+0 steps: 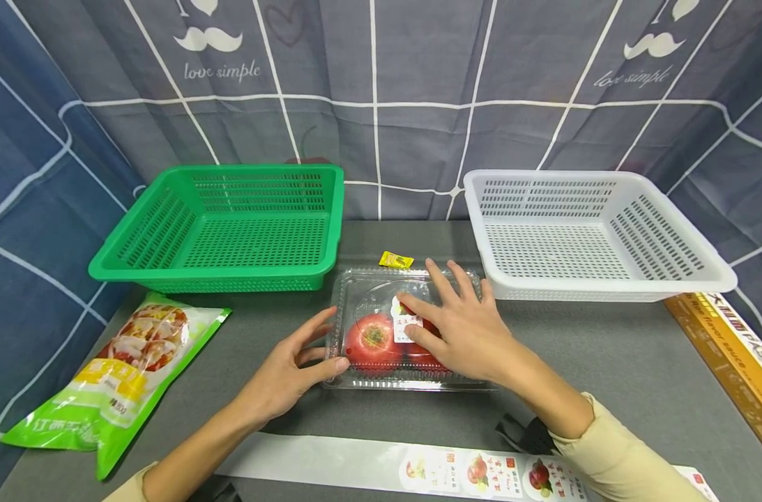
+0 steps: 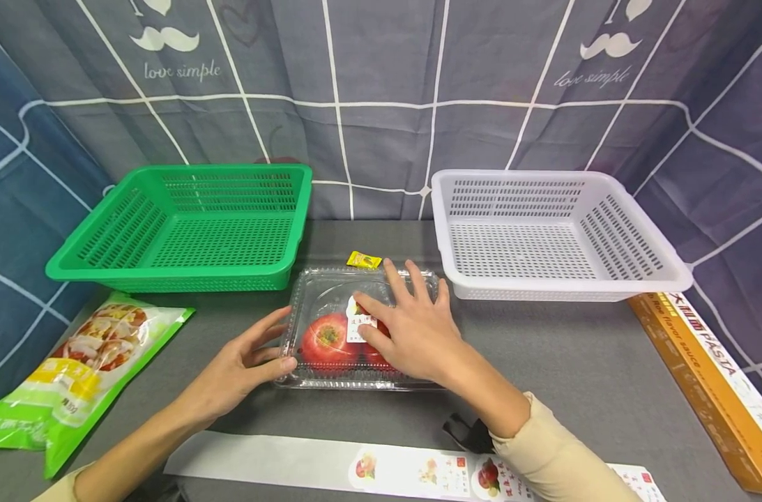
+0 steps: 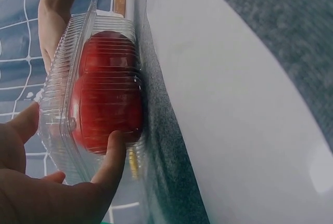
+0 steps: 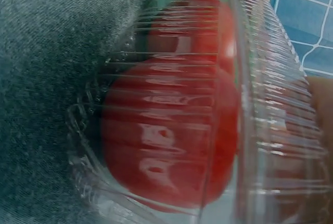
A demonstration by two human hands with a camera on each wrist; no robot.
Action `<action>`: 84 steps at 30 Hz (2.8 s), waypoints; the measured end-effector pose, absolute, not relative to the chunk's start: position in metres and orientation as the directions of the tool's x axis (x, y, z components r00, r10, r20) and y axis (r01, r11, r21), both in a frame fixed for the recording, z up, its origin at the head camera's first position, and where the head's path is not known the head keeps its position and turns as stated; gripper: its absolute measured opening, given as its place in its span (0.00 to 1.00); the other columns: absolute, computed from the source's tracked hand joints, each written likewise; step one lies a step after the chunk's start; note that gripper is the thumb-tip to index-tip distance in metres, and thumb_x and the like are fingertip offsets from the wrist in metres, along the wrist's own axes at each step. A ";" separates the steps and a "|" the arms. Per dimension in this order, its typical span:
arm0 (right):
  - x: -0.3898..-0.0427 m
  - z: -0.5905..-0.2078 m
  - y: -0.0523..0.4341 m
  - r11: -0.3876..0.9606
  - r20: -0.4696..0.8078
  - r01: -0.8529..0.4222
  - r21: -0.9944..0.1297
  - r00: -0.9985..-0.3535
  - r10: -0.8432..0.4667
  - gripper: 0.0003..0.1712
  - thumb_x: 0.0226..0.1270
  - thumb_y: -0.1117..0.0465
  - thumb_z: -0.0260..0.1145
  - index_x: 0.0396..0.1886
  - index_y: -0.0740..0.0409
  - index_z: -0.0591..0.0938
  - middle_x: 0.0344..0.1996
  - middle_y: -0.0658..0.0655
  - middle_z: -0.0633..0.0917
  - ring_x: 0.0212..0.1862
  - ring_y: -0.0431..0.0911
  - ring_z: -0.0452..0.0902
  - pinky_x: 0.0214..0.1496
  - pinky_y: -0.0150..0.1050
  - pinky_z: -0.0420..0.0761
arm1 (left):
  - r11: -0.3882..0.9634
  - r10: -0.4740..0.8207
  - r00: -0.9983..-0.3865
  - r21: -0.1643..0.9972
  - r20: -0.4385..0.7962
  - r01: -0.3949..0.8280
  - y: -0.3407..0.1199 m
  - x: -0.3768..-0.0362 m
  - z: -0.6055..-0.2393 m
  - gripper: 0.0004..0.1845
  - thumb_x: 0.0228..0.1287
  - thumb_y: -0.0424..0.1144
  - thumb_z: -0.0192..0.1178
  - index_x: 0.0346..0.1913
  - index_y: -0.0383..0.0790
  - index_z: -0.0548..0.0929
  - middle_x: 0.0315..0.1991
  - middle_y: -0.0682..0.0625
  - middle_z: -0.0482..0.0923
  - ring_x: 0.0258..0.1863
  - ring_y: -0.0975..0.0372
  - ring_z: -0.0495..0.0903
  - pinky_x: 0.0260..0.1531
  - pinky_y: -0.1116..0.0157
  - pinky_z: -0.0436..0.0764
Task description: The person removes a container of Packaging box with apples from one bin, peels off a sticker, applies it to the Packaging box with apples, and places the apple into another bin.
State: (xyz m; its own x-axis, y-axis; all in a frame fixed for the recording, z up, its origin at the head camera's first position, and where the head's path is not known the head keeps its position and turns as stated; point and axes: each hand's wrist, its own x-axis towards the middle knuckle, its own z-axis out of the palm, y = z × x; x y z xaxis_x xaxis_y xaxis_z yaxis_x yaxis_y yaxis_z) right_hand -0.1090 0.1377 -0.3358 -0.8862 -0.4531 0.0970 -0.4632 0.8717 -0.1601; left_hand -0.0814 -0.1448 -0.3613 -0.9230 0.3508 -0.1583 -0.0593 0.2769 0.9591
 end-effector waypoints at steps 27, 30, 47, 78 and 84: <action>-0.115 -0.344 0.154 0.623 0.332 -0.645 -0.443 -0.763 -0.555 0.07 0.63 0.48 0.71 0.39 0.36 0.91 0.70 0.51 0.70 0.75 0.56 0.49 0.62 0.77 0.35 | 0.253 0.348 -0.926 0.966 -0.145 -0.057 -0.144 -0.082 -0.364 0.41 0.63 0.42 0.68 0.76 0.52 0.60 0.71 0.33 0.59 0.58 0.50 0.76 0.50 0.58 0.78; -0.116 -0.343 0.155 0.586 0.325 -0.663 -0.465 -0.744 -0.584 0.05 0.63 0.47 0.71 0.35 0.33 0.91 0.69 0.51 0.72 0.74 0.56 0.50 0.62 0.76 0.31 | 0.254 0.341 -0.930 0.966 -0.138 -0.050 -0.144 -0.082 -0.364 0.40 0.63 0.42 0.68 0.76 0.52 0.61 0.70 0.33 0.60 0.57 0.50 0.77 0.50 0.58 0.78; -0.116 -0.338 0.133 0.869 0.120 -0.468 -0.161 -0.883 -0.454 0.30 0.72 0.33 0.51 0.71 0.31 0.70 0.79 0.57 0.45 0.76 0.60 0.39 0.61 0.78 0.46 | 0.281 0.307 -0.938 0.957 -0.160 -0.071 -0.141 -0.081 -0.361 0.41 0.63 0.43 0.68 0.76 0.54 0.60 0.70 0.36 0.64 0.61 0.47 0.72 0.55 0.52 0.76; -0.100 -0.329 0.185 0.584 0.384 -0.485 -0.651 -0.874 -0.298 0.23 0.68 0.59 0.67 0.62 0.58 0.80 0.69 0.55 0.70 0.71 0.55 0.61 0.66 0.60 0.62 | -0.032 0.244 -0.915 0.940 -0.321 -0.338 -0.118 -0.080 -0.357 0.42 0.65 0.32 0.60 0.78 0.48 0.52 0.77 0.35 0.37 0.68 0.42 0.61 0.45 0.54 0.83; -0.088 -0.323 0.210 0.502 0.396 -0.422 -0.755 -0.903 -0.165 0.22 0.68 0.69 0.66 0.61 0.64 0.79 0.63 0.59 0.75 0.63 0.46 0.71 0.60 0.35 0.74 | -0.030 0.240 -0.917 0.942 -0.318 -0.334 -0.120 -0.079 -0.356 0.42 0.64 0.32 0.62 0.77 0.48 0.53 0.76 0.35 0.41 0.64 0.44 0.67 0.45 0.54 0.83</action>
State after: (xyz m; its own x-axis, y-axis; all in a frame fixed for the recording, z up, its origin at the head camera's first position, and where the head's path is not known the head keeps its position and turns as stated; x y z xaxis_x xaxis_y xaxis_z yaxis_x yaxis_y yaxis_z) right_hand -0.0879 0.2096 -0.3230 -0.9034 -0.1653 0.3956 -0.4223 0.5018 -0.7548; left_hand -0.0790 -0.1202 -0.3563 -0.9172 0.2403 -0.3178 -0.3343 -0.0300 0.9420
